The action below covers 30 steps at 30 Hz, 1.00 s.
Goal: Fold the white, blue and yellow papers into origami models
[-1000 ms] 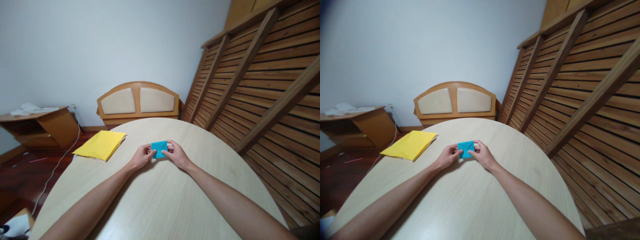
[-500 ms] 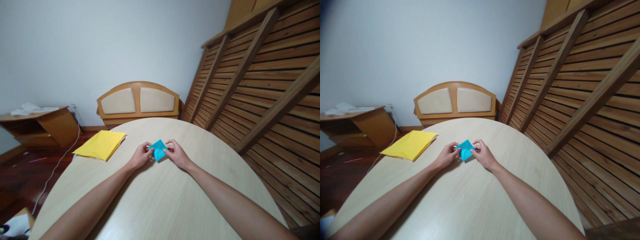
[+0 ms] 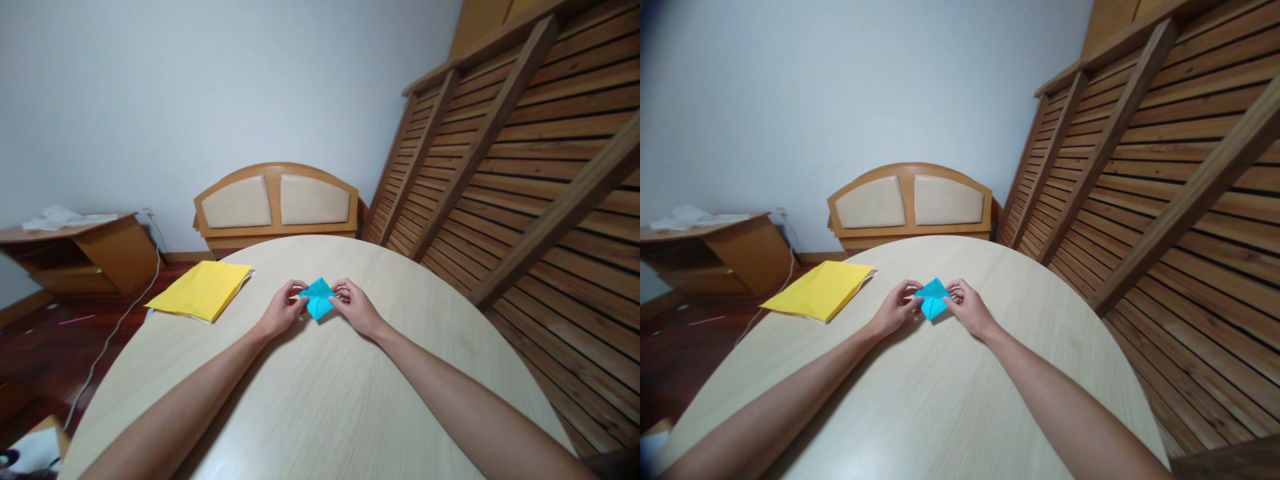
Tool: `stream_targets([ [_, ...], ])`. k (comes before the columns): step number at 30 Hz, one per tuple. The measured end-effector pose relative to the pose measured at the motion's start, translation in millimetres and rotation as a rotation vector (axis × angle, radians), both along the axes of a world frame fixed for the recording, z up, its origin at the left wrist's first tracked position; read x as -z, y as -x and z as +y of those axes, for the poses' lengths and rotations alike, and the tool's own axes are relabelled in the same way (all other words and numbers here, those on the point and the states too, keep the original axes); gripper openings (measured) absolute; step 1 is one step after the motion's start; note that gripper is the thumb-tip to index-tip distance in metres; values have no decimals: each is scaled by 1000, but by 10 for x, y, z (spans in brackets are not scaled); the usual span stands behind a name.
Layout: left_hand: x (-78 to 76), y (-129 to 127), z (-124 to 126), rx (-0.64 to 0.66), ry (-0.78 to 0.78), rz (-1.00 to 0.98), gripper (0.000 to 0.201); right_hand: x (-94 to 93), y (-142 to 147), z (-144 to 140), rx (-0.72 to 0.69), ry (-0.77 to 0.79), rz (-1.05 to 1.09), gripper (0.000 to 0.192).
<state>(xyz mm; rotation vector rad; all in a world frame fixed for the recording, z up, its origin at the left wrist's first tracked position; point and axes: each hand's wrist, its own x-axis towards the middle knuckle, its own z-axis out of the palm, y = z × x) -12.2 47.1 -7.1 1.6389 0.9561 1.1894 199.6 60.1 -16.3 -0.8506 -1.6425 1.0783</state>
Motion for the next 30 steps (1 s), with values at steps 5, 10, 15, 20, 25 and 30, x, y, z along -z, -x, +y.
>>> stream_targets([
  [5, 11, -1, 13, -3, 13, -18, 29, 19, -11, 30, 29, -23, -11, 23],
  [10, -4, -8, 18, -16, 23, -20, 23, 41, -11, 40, 37, -56, -38, 18],
  [15, -43, -9, 12, -40, 60, -20, 21, 41, -17, 19, 10, -77, -64, 12],
  [20, -50, -9, 5, -44, 94, -1, 21, 20, -18, 2, -3, -70, -93, 13],
  [25, -61, 1, 4, -46, 169, -52, 32, -1, -15, -8, -10, -52, -110, 15],
  [30, -82, -4, -13, -33, 168, -46, 44, -9, -16, -22, 6, -57, -133, 14],
])
